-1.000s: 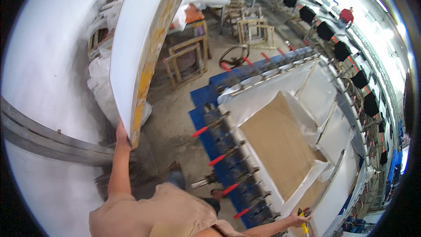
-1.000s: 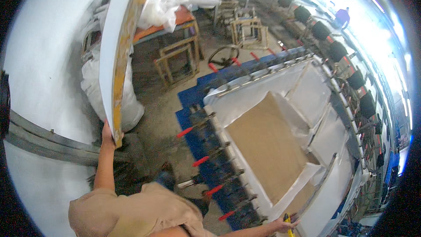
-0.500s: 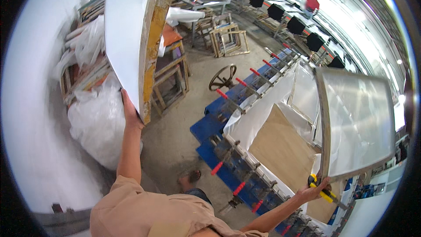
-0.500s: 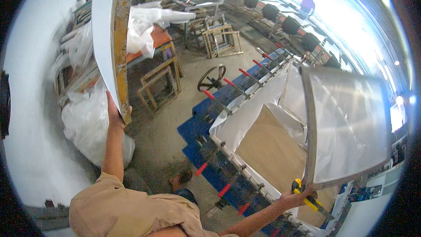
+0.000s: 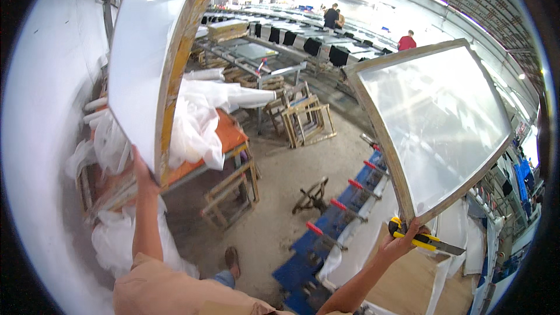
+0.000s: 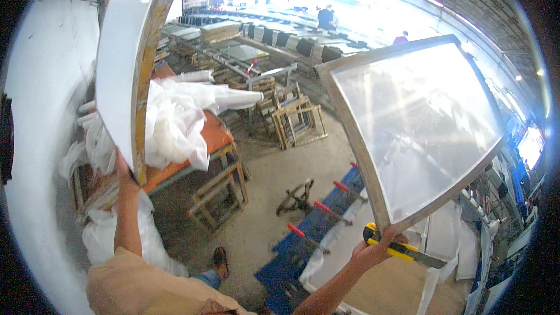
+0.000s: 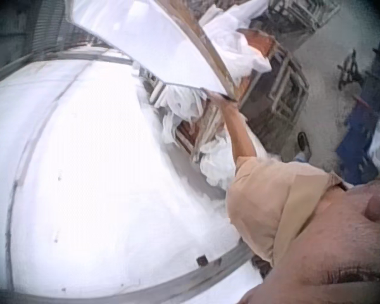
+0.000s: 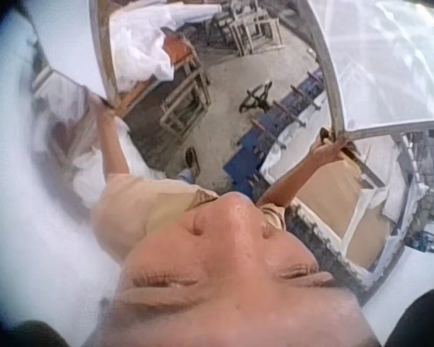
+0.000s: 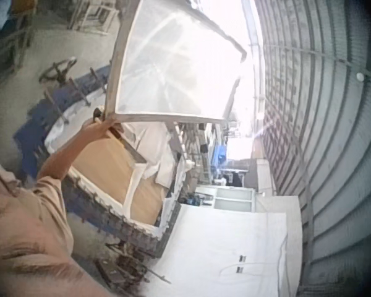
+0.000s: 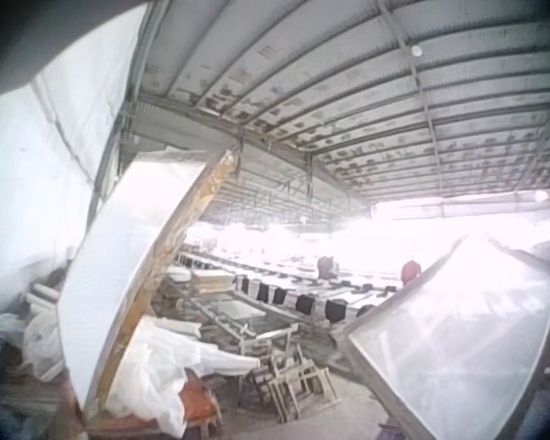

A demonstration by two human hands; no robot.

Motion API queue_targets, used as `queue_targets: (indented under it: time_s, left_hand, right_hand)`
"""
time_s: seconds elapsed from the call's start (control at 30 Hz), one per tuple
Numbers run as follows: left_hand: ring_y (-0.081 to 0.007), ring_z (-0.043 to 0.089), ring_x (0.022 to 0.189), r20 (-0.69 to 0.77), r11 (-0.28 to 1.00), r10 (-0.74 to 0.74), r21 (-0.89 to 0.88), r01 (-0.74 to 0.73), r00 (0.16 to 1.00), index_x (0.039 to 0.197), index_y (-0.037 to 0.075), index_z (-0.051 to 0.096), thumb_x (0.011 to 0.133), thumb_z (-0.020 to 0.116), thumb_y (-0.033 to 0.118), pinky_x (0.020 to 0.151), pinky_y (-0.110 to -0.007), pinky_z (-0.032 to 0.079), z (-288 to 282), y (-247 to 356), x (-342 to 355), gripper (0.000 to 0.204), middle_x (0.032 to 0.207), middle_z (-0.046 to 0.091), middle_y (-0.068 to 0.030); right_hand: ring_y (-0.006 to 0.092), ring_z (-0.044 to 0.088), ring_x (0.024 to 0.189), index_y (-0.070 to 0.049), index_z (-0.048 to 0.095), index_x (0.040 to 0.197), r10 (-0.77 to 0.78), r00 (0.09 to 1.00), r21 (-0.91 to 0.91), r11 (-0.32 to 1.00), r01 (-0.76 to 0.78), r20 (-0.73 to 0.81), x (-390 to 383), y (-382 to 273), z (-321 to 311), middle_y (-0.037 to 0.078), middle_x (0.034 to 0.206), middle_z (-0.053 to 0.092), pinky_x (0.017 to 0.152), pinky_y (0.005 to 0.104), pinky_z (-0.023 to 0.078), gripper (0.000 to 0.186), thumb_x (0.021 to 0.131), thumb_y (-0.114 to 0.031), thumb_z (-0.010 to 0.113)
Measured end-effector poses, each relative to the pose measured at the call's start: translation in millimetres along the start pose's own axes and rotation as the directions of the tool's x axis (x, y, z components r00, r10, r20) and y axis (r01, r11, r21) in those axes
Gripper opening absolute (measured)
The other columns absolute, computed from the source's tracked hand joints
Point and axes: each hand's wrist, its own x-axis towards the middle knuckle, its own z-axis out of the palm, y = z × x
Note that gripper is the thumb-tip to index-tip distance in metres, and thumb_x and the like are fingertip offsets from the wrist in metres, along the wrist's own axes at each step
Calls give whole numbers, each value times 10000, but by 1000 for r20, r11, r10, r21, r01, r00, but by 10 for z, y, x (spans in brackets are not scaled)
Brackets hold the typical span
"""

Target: The person uses a yellow utility knife to cut white fabric around rectangular frames on a large workbench. They remove the cut fabric pieces and stack the frames on a nearby rack.

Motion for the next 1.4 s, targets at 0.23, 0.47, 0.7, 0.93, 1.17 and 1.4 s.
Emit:
queue_targets:
  time_s: [0.23,0.47,0.7,0.93,1.17,1.4]
  left_hand:
    - [-265,425,1324,-108,992,67,111,-55,992,1509,56,296,1028,330,551,1096,-387,353,-65,38,1335,691,1482,405,-98]
    - [-134,582,858,-280,975,154,197,-100,947,1390,175,438,972,410,634,588,-286,507,102,-455,2418,622,1121,549,-12]
    - [-257,362,1361,-196,941,256,275,-197,947,1540,91,226,1017,340,574,1129,-373,289,671,-1733,3514,721,1530,324,-82]
    - [-282,292,1418,-215,959,283,87,-271,935,1540,100,229,989,375,612,1168,-396,238,2193,-2990,5060,766,1562,276,-83]
    - [-285,306,1422,-350,992,129,31,-126,928,1536,132,243,973,349,651,1181,-414,242,2911,-4402,6146,774,1563,296,-75]
    - [-313,306,1411,-544,990,113,131,-49,832,1537,91,224,996,344,616,1156,-414,273,2962,-5937,7067,764,1565,278,-117]
  right_hand:
    - [139,560,918,-127,476,995,55,998,172,984,-52,-12,-189,1439,1292,14,986,534,787,341,499,290,865,-109,734]
    - [140,590,876,-154,466,931,59,996,14,998,-60,65,349,2484,2135,4,929,567,769,324,507,259,889,-134,721]
    - [166,592,864,-139,498,989,160,986,3,987,-160,41,1579,4107,2363,33,970,585,742,338,515,278,867,-165,747]
    - [170,587,890,-115,500,1174,316,948,-104,942,-318,-40,2667,5261,2731,15,987,549,738,334,513,405,858,-159,750]
    - [75,489,735,-180,444,951,334,942,-118,935,-335,-32,3486,6599,3526,-44,865,442,616,259,436,314,856,-42,709]
    - [120,584,657,-185,429,909,521,853,-146,846,-512,32,4576,8020,4292,-29,789,473,609,328,582,298,864,-29,678]
